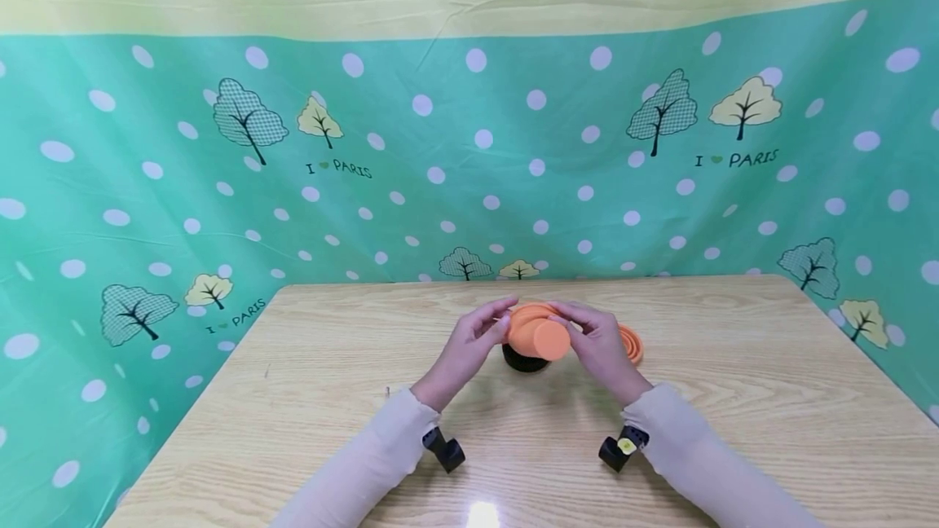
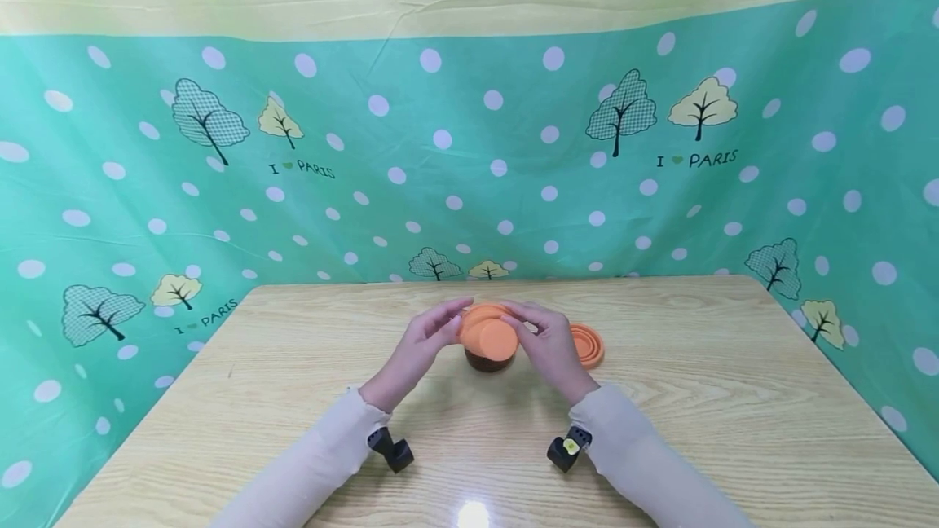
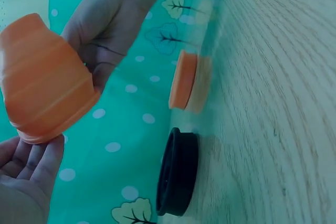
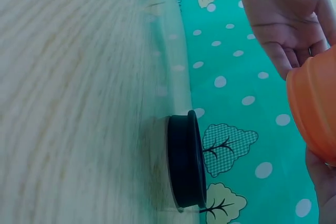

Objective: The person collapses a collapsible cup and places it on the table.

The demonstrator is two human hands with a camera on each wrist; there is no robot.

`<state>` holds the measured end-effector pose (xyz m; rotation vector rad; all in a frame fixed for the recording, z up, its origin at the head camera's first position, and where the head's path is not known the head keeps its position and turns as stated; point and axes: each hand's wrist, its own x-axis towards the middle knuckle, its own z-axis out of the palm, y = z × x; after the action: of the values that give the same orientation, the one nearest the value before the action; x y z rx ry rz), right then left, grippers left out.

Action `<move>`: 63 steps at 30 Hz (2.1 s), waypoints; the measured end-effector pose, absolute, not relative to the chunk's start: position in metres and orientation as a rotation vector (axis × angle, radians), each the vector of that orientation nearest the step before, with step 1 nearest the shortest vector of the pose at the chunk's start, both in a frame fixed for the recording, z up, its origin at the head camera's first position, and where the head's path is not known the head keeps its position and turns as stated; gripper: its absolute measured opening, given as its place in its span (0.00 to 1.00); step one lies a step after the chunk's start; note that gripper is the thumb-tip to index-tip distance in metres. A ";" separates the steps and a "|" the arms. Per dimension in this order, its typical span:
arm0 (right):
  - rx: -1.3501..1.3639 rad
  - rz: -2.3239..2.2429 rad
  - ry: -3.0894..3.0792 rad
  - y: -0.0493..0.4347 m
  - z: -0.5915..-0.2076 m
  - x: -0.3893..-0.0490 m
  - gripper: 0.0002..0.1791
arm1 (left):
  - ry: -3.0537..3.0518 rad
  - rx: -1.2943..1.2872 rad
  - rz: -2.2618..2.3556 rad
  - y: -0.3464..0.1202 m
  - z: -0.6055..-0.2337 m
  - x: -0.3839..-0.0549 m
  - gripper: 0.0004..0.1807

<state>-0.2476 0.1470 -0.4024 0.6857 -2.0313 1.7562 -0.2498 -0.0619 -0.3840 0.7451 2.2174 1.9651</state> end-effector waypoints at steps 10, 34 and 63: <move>0.705 1.763 -2.006 0.145 -0.394 -0.243 0.13 | 2.266 0.843 1.985 -0.057 -0.371 -0.236 0.20; 0.612 1.848 -2.284 0.147 -0.397 -0.243 0.15 | 2.375 0.741 2.086 -0.059 -0.364 -0.231 0.16; 0.692 1.927 -2.260 0.145 -0.395 -0.240 0.15 | 2.134 0.807 2.050 -0.063 -0.385 -0.249 0.22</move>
<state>-0.2399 0.1454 -0.3954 0.6921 -2.2599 1.9265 -0.2494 -0.0629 -0.3849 0.8068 2.1344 2.0499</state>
